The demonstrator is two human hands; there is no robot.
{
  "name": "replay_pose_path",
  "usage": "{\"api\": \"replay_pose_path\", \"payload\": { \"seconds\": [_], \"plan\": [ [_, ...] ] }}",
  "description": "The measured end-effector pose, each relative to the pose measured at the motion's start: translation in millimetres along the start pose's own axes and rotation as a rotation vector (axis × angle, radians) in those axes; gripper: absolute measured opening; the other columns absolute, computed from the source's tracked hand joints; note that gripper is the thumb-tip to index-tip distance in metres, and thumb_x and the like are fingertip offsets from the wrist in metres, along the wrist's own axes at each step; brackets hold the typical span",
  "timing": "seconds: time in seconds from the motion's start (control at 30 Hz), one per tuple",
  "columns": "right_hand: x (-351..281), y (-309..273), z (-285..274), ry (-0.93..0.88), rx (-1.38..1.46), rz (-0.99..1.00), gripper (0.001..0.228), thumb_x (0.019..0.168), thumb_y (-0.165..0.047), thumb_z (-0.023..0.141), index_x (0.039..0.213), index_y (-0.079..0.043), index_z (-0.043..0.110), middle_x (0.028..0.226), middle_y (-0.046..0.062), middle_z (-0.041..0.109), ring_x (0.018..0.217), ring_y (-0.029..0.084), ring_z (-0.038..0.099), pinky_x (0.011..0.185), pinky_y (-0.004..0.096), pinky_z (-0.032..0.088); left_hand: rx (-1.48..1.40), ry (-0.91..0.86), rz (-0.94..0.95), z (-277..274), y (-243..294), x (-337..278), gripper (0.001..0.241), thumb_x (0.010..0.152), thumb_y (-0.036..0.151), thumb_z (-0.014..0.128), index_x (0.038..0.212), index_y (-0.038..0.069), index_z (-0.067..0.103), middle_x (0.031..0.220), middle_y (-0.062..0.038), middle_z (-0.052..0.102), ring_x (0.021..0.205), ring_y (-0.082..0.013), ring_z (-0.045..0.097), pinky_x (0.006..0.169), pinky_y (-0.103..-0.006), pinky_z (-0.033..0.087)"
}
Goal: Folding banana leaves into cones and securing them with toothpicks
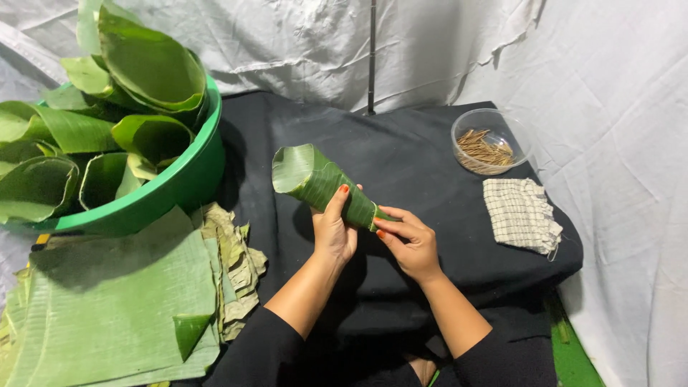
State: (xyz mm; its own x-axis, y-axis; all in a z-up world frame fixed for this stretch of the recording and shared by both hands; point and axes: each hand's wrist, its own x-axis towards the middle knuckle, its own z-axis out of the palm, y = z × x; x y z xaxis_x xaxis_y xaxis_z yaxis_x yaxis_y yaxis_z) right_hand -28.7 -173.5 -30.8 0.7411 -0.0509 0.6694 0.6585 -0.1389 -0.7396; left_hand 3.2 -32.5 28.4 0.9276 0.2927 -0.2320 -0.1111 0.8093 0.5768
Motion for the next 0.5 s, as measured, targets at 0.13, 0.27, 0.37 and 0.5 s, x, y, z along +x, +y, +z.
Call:
{"api": "replay_pose_path", "payload": {
  "seconds": [0.13, 0.27, 0.37, 0.5],
  "plan": [
    [13.6, 10.7, -29.8, 0.058, 0.024, 0.0, 0.02, 0.083, -0.004, 0.082, 0.103, -0.007, 0.083, 0.112, 0.021, 0.076, 0.097, 0.029, 0.076, 0.081, 0.038, 0.06, 0.094, -0.04, -0.071, 16.2, -22.9, 4.3, 0.046, 0.08, 0.01, 0.087, 0.12, 0.007, 0.065, 0.106, -0.019, 0.071, 0.103, -0.0373, 0.071, 0.087, -0.0615, 0.057],
    [32.1, 29.7, -88.5, 0.037, -0.045, -0.018, 0.02, 0.082, -0.005, 0.083, 0.102, -0.009, 0.083, 0.112, 0.02, 0.076, 0.099, 0.03, 0.075, 0.085, 0.04, 0.058, 0.53, -0.101, 0.365, 8.3, -36.9, 16.8, 0.134, 0.078, 0.02, 0.093, 0.161, 0.027, -0.012, 0.161, -0.032, -0.004, 0.15, -0.0543, 0.008, 0.116, -0.0693, 0.007],
    [47.8, 34.3, -133.6, -0.004, -0.109, -0.023, 0.018, 0.082, -0.006, 0.083, 0.1, -0.01, 0.084, 0.112, 0.018, 0.077, 0.101, 0.029, 0.075, 0.088, 0.039, 0.057, 0.981, -0.176, 0.908, 23.3, -18.9, 5.6, 0.106, 0.081, 0.025, 0.091, 0.157, 0.015, 0.019, 0.159, -0.027, 0.012, 0.15, -0.0488, 0.01, 0.12, -0.0585, 0.007],
    [64.3, 29.2, -167.3, -0.111, -0.139, -0.029, 0.02, 0.081, -0.003, 0.083, 0.1, -0.009, 0.084, 0.109, 0.019, 0.078, 0.098, 0.031, 0.075, 0.086, 0.043, 0.057, 1.468, -0.569, 1.397, 64.5, -22.3, -24.9, 0.042, 0.078, 0.027, 0.082, 0.118, 0.031, 0.071, 0.144, 0.001, 0.055, 0.146, -0.0361, 0.03, 0.113, -0.0471, 0.017]
  ]
}}
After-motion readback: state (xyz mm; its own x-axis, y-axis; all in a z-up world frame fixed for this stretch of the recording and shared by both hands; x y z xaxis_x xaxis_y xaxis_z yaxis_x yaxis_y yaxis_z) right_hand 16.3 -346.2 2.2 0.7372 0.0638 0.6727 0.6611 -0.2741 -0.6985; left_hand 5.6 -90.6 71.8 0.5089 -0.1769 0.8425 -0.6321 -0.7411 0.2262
